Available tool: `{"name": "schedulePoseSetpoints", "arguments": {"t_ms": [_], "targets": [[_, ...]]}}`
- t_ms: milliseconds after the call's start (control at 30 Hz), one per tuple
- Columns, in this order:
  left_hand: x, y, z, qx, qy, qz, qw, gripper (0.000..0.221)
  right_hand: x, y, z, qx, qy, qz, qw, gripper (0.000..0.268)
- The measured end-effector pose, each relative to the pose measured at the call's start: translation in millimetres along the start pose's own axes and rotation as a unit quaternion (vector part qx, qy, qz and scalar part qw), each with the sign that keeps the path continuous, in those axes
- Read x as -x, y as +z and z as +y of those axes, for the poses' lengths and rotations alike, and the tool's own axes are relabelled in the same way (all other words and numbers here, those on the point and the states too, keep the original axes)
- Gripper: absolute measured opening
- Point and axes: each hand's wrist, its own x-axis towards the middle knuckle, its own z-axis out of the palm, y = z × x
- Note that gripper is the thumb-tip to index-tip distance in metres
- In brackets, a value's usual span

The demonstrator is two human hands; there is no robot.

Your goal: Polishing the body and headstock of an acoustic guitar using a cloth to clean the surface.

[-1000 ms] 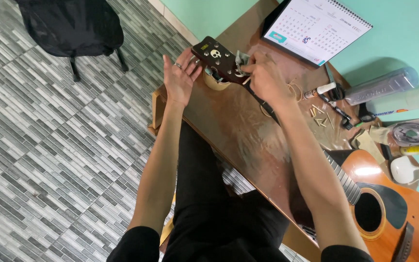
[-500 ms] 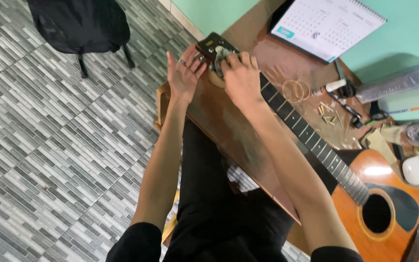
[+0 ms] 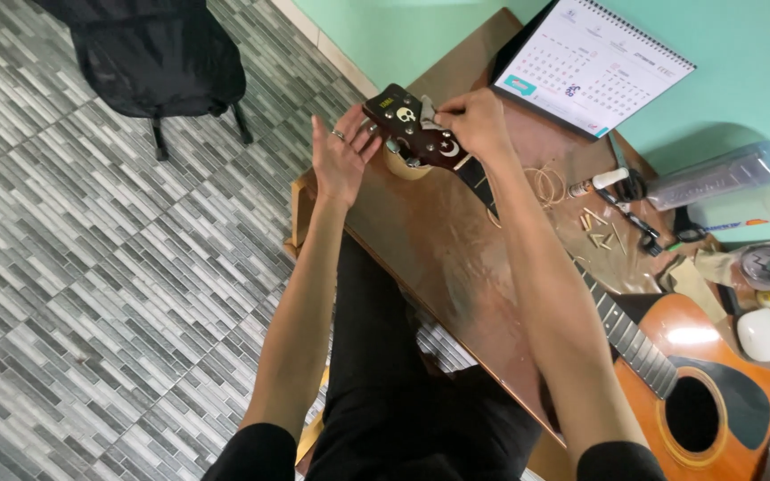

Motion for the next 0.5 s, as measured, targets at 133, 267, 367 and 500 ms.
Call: {"name": "schedulePoseSetpoints", "arguments": {"t_ms": [133, 267, 367, 500], "targets": [[6, 8, 4, 0.003, -0.017, 0.029, 0.999, 0.094, 4, -13, -44, -0.047, 0.158, -0.052, 0.985, 0.011], [0, 4, 1, 0.015, -0.012, 0.027, 0.999, 0.094, -18, -3, -29, -0.086, 0.091, 0.005, 0.992, 0.009], [2, 0, 3, 0.013, -0.011, 0.015, 1.0, 0.092, -29, 13, -40, -0.077, 0.076, -0.029, 0.994, 0.026], [-1, -4, -1, 0.016, 0.0, -0.009, 1.0, 0.088, -50, 13, -25, -0.028, 0.151, 0.032, 0.988, 0.004]]}}
